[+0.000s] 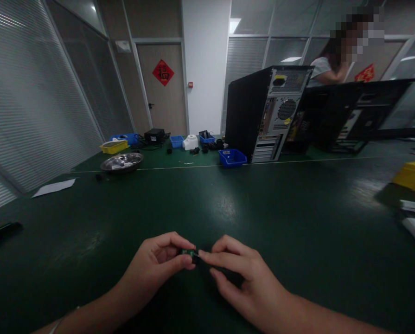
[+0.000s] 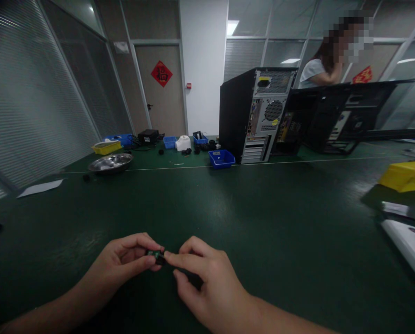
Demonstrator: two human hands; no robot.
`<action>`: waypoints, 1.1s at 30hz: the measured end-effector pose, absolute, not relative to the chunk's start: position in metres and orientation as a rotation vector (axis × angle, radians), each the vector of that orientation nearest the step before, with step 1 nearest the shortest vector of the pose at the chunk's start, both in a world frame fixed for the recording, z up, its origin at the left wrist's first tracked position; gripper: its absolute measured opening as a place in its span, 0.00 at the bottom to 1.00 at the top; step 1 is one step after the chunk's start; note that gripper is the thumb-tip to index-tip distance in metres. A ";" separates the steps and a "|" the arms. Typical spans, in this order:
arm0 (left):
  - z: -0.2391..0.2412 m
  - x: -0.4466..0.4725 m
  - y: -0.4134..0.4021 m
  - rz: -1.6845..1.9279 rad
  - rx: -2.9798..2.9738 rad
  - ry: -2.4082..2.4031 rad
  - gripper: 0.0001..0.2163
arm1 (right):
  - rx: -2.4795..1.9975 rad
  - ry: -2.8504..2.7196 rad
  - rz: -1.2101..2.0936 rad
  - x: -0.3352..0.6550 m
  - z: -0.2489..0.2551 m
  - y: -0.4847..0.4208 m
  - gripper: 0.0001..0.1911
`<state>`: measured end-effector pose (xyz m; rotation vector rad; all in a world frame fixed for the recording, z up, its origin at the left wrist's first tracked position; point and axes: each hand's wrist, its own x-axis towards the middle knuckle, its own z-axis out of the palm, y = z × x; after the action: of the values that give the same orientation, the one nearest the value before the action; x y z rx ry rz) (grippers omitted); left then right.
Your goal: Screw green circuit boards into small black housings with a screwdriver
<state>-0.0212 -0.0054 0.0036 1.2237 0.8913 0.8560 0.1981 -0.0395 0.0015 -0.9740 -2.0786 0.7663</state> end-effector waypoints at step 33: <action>0.013 -0.028 -0.015 0.527 2.333 1.081 0.08 | -1.079 -1.848 0.780 0.209 -0.006 -0.028 0.17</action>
<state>-0.0277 -0.0146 0.0133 2.3326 1.0806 0.5273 0.2095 -0.0278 -0.0061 -1.0787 -1.8475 0.7801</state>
